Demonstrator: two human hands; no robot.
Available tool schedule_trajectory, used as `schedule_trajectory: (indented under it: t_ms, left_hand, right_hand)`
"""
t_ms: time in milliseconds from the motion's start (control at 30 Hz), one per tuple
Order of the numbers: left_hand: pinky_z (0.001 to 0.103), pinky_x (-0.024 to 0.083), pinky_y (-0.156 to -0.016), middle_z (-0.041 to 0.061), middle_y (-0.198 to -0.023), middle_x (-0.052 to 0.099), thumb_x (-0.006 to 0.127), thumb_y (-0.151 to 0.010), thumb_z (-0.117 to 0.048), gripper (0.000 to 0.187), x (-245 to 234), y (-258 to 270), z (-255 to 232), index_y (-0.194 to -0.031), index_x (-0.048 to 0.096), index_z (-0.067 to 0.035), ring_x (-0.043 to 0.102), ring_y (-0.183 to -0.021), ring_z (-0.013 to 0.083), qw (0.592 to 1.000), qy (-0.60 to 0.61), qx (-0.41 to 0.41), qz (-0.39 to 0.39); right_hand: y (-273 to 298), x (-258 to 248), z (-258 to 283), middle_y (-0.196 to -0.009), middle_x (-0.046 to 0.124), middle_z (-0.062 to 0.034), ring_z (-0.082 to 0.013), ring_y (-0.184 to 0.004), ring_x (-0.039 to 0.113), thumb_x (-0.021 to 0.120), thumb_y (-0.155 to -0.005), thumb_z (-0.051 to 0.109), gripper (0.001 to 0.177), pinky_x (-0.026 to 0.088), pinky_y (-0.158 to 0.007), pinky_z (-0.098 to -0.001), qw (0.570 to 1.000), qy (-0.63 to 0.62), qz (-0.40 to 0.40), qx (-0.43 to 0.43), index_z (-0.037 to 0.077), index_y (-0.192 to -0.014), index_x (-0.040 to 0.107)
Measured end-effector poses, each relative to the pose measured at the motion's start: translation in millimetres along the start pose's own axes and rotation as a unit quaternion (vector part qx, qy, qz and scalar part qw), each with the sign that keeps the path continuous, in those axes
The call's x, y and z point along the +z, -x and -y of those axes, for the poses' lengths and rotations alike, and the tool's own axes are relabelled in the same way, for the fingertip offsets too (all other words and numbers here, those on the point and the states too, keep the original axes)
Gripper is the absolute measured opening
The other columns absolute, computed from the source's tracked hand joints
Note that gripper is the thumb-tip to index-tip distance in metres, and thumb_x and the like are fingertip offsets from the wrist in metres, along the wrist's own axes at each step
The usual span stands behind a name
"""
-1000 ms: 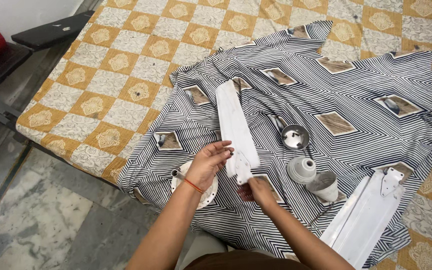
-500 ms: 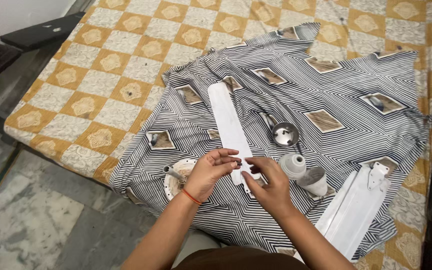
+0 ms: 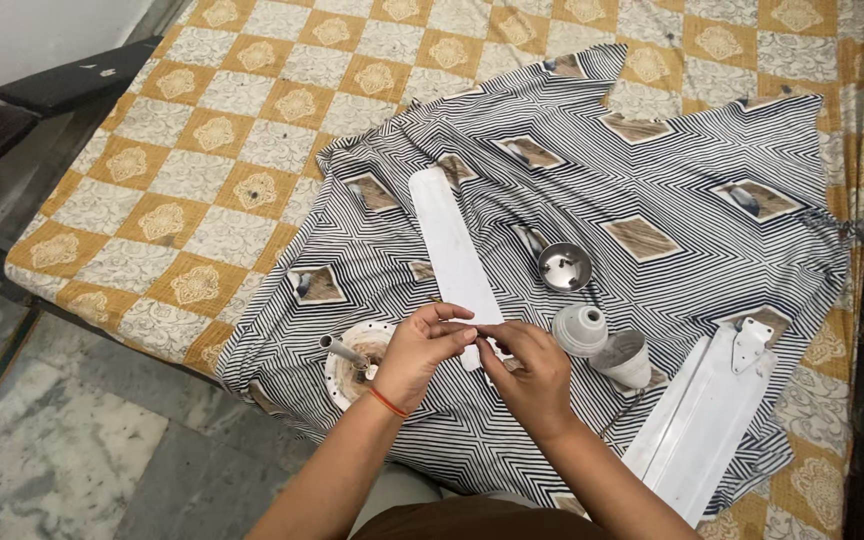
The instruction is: The person disassembles a ceiling fan by removing the blades from the central hub using a screwdriver. They unscrew each blade, set it aside, and continue until all blades are detached and laid out on the bed.
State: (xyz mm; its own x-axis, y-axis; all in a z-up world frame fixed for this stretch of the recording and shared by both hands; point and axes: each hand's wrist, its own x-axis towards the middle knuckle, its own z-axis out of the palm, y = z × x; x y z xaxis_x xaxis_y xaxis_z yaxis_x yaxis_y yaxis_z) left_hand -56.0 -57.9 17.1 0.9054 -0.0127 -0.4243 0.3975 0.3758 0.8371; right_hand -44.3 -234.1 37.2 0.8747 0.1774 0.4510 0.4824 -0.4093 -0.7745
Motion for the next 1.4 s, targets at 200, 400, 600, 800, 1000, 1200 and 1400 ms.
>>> schedule_trajectory:
  t_ms: [200,400,600,800,1000,1200,1400]
  left_hand:
    - [0.023,0.051,-0.071,0.007,-0.091,0.078,0.076,-0.09,-0.007,0.024,14,-4,11,-0.113,0.07,-0.001,0.067,-0.08,0.0088,0.988,-0.134,0.057,-0.055]
    - [0.024,0.057,-0.073,0.003,-0.092,0.08,0.073,-0.089,-0.01,0.022,8,-21,26,-0.11,0.072,-0.003,0.075,-0.086,0.0133,0.953,-0.252,0.047,-0.163]
    - [0.026,0.06,-0.084,0.009,-0.106,0.077,0.07,-0.091,-0.004,0.022,-24,-74,72,-0.113,0.07,-0.001,0.074,-0.096,0.016,0.984,-0.113,-0.008,-0.14]
    - [0.028,0.054,-0.088,0.007,-0.109,0.072,0.068,-0.092,-0.002,0.027,-25,-156,130,-0.119,0.066,-0.003,0.071,-0.101,0.0164,0.983,0.064,-0.141,-0.095]
    - [0.028,0.056,-0.089,0.007,-0.109,0.07,0.067,-0.092,0.0,0.026,-8,-232,182,-0.117,0.066,-0.002,0.07,-0.1,0.0169,0.98,0.071,-0.173,-0.067]
    - [0.027,0.055,-0.084,0.007,-0.11,0.071,0.067,-0.091,-0.002,0.024,-3,-293,233,-0.115,0.067,-0.001,0.07,-0.099,0.0161,0.972,0.015,-0.217,-0.09]
    - [0.031,0.059,-0.09,0.011,-0.111,0.073,0.068,-0.091,-0.002,0.025,16,-345,270,-0.115,0.069,0.001,0.071,-0.1,0.0201,0.971,-0.068,-0.202,-0.109]
  right_hand:
    - [8,5,-12,-0.092,0.075,-0.0051,-0.022,-0.081,0.071,0.081,-0.08,0.012,0.018,0.056,-0.072,-0.0345,0.996,0.09,0.006,-0.01,0.009,-0.096,0.074]
    - [28,19,-65,-0.093,0.076,-0.0068,-0.018,-0.078,0.073,0.078,-0.082,0.01,0.018,0.059,-0.072,-0.0307,0.981,-0.002,0.04,0.19,0.005,-0.099,0.075]
    - [45,30,-187,-0.099,0.074,-0.0156,-0.023,-0.088,0.073,0.064,-0.092,-0.002,0.016,0.063,-0.085,-0.0342,0.706,-0.446,-0.083,0.543,-0.009,-0.106,0.068]
    - [48,32,-287,-0.103,0.071,-0.0157,-0.0238,-0.094,0.072,0.065,-0.093,-0.005,0.02,0.063,-0.091,-0.0331,0.611,-0.501,-0.174,0.588,-0.009,-0.113,0.065]
    - [39,37,-335,-0.102,0.072,-0.0174,-0.0247,-0.092,0.073,0.063,-0.092,-0.006,0.021,0.064,-0.09,-0.0345,0.597,-0.489,-0.203,0.603,-0.01,-0.113,0.064]
    - [37,47,-372,-0.1,0.072,-0.0177,-0.0251,-0.091,0.073,0.061,-0.094,-0.004,0.02,0.063,-0.086,-0.0333,0.611,-0.432,-0.181,0.639,-0.01,-0.112,0.066]
    - [26,65,-409,-0.101,0.071,-0.0178,-0.0246,-0.089,0.071,0.06,-0.094,-0.006,0.019,0.063,-0.083,-0.0321,0.642,-0.357,-0.144,0.663,-0.009,-0.113,0.066]
